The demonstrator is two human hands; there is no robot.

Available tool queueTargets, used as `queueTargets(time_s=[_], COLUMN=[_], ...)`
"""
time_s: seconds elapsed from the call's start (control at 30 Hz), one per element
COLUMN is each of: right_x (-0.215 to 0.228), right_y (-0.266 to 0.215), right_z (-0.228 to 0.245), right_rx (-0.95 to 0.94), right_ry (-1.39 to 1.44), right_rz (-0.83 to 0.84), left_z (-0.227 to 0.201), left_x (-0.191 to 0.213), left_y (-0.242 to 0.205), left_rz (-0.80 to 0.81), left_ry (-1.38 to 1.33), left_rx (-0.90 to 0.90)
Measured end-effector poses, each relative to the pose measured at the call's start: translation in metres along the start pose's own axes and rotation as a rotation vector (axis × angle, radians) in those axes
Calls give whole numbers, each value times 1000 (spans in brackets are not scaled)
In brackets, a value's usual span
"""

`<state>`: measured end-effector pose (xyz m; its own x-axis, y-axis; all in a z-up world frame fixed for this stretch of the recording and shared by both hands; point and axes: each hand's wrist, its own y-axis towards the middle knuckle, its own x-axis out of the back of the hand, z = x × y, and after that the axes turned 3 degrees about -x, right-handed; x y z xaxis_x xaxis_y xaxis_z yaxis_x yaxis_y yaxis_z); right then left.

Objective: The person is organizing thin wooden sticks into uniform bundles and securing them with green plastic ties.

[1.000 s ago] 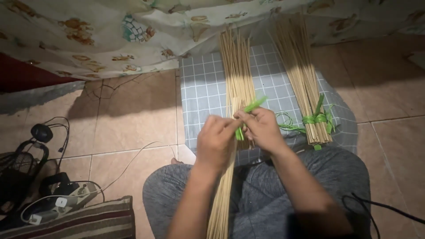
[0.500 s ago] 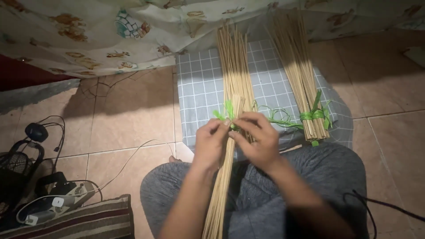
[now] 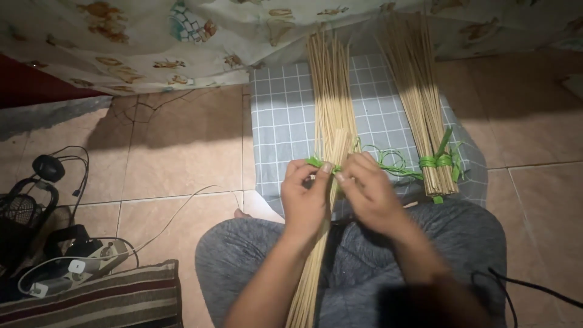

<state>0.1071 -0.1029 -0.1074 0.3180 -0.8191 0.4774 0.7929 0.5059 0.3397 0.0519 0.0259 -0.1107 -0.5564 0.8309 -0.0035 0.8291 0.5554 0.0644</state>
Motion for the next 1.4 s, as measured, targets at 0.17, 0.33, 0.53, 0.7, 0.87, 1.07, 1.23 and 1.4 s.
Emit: queueTargets(time_s=[0.17,0.33,0.53,0.7,0.87,1.07,1.23,1.4], right_x=[17,29,30,21,2,66,199,201], right_y=[-7,-19,-30,-31,-18,-19,-67,-76], right_z=[-16,-35,-58,-57,-8,-21,-43,37], right_rx=[-124,-221,-238,-79,433,-43,17,-1009], right_ry=[107,45,-50,-581,-698,-569,-1630,-765], right_rz=[23,86,78,-55,-115,-191,-270,-61], left_z=[2,7,22,31,36,-3,2,6], left_x=[6,5,2,10,8,42,80,65], left_y=[12,20,26,32,28,29,46,46], left_rz=[18,28,-24,-55,50,449,393,126], left_ry=[-138,-229,-317,-198,-125,-112,-287,-287], left_rx=[49,90,195,342,395,233,243,199])
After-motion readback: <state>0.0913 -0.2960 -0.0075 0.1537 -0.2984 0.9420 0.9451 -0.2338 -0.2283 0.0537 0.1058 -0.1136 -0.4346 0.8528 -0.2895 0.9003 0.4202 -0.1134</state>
